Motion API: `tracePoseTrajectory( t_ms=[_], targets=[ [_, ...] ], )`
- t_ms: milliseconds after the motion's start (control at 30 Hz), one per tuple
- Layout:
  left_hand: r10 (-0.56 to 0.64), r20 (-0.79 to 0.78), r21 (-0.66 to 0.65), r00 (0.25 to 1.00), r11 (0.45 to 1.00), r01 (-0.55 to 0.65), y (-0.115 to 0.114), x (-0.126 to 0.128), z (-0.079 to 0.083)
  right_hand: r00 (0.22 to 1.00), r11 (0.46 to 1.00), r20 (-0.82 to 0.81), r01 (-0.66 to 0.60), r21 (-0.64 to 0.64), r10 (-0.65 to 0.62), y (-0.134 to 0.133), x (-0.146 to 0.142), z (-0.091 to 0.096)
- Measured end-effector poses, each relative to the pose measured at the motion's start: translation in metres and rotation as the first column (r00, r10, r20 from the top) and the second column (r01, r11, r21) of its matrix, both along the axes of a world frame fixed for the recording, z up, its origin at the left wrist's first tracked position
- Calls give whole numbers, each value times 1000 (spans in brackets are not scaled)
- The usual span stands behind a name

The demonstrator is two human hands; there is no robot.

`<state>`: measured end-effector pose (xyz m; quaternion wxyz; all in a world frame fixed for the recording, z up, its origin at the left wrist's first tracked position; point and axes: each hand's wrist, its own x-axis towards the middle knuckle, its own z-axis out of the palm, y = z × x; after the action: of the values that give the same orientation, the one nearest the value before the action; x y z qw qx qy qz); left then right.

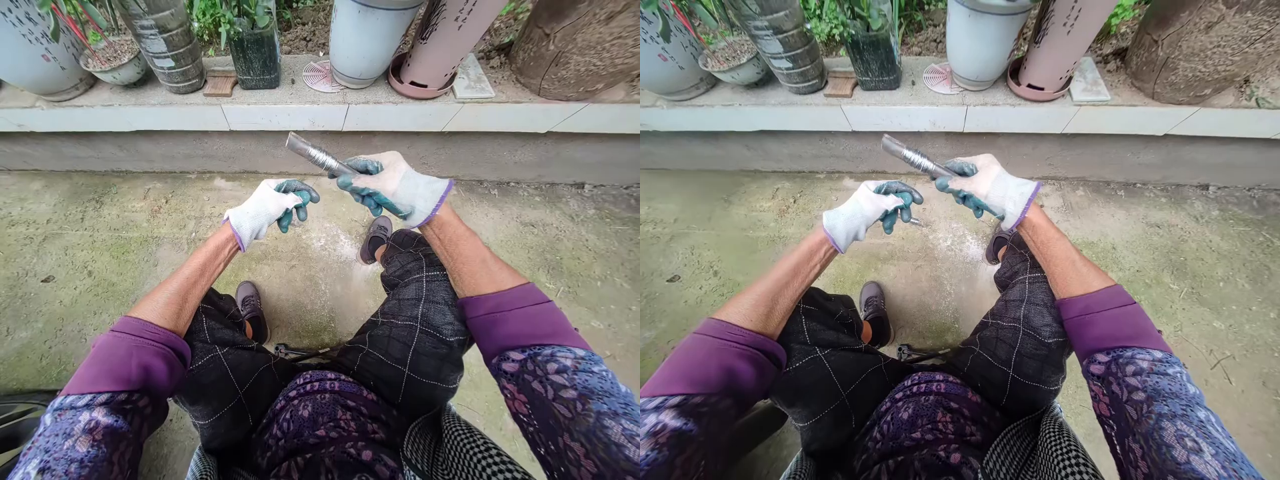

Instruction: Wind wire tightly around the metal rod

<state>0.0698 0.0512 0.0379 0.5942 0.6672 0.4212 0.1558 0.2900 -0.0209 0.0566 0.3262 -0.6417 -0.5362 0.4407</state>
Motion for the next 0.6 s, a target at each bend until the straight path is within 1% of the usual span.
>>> tracePoseTrajectory(
  t_ms=[67,133,167,233,300,367,433,500,567,600],
  targets=[
    [5,-2,19,1000,1000,-5,0,0,-1,983,995,-167,-86,-42,78,-5,1,4],
    [24,-22,58,999,998,-23,-1,0,1,949,970,-249,-222,-102,191,-9,5,3],
    [25,-39,78,999,997,-22,-2,0,3,934,948,-254,-290,-130,250,-10,8,1],
    [5,-75,119,997,993,4,-4,-1,7,915,906,-199,-386,-172,352,-11,15,-5],
    [-12,-101,166,995,986,28,-5,-2,9,903,883,-73,-429,-192,423,-9,20,-11],
    [-1,-134,215,991,976,30,-5,-2,6,872,871,117,-446,-206,474,-5,22,-17],
    [5,-184,249,983,968,42,-6,-2,1,799,870,345,-438,-229,493,-1,19,-20],
    [7,-224,269,974,962,55,-7,1,-3,708,884,531,-402,-240,466,3,14,-20],
    [27,-227,266,974,963,35,-9,5,-5,630,899,647,-365,-241,429,5,8,-17],
    [42,-211,248,977,969,12,-10,7,-5,604,910,686,-338,-242,407,5,5,-15]
  ],
)
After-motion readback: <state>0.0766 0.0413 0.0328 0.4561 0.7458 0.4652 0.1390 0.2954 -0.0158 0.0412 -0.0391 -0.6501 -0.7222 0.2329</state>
